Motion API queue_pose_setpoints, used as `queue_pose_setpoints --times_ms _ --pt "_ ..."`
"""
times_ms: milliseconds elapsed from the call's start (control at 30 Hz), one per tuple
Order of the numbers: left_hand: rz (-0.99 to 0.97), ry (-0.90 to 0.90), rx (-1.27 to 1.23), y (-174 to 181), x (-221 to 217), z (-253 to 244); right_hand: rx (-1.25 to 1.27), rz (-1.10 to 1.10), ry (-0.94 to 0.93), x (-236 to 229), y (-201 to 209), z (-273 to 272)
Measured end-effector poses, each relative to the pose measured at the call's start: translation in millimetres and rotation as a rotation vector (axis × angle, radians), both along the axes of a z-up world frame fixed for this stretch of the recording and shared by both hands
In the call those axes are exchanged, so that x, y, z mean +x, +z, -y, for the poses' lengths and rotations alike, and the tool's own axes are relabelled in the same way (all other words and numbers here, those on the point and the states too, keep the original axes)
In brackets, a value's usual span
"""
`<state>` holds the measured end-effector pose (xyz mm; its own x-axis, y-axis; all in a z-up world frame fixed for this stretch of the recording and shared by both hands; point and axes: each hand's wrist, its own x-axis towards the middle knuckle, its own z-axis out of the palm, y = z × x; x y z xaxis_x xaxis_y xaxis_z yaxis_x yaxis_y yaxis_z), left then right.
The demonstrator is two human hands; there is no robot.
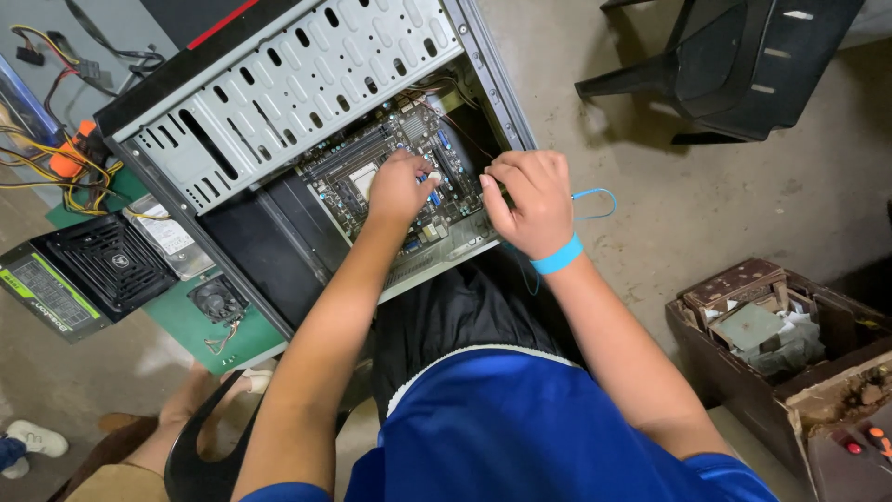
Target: The person installs a CPU fan onto the motherboard inside an open computer case. They align the fan, connect the power cable, and secure the unit using a screwdriver.
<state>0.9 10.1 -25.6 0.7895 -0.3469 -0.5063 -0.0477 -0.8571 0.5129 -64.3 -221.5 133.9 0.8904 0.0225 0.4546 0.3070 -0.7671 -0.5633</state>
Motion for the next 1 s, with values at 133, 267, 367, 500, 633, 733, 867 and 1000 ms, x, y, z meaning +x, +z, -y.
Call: queue_pose_setpoints --times_ms 133,267,367,500,633,733,867,1000 --pt "0.010 0.007 -0.002 -6 2 -1 0.003 0.002 0.000 0 -1 0" --pt "-0.031 0.016 0.033 10 7 6 0.006 -0.002 0.000 0 -1 0" --pt "-0.024 0.005 0.054 10 9 9 0.004 -0.002 -0.004 -1 -3 1" --pt "-0.028 -0.005 0.091 6 11 11 0.009 0.002 -0.003 0 -1 0" --pt "-0.032 -0.024 0.087 7 11 12 0.000 0.009 -0.002 1 -2 1" --pt "-0.018 -0.026 0.097 -5 10 13 0.005 0.009 -0.006 1 0 0" --pt "-0.017 -0.033 0.089 -16 6 13 0.001 0.000 -0.003 2 3 -1" --pt "-0.018 -0.034 0.043 -21 5 12 0.004 0.012 -0.006 2 4 -2"
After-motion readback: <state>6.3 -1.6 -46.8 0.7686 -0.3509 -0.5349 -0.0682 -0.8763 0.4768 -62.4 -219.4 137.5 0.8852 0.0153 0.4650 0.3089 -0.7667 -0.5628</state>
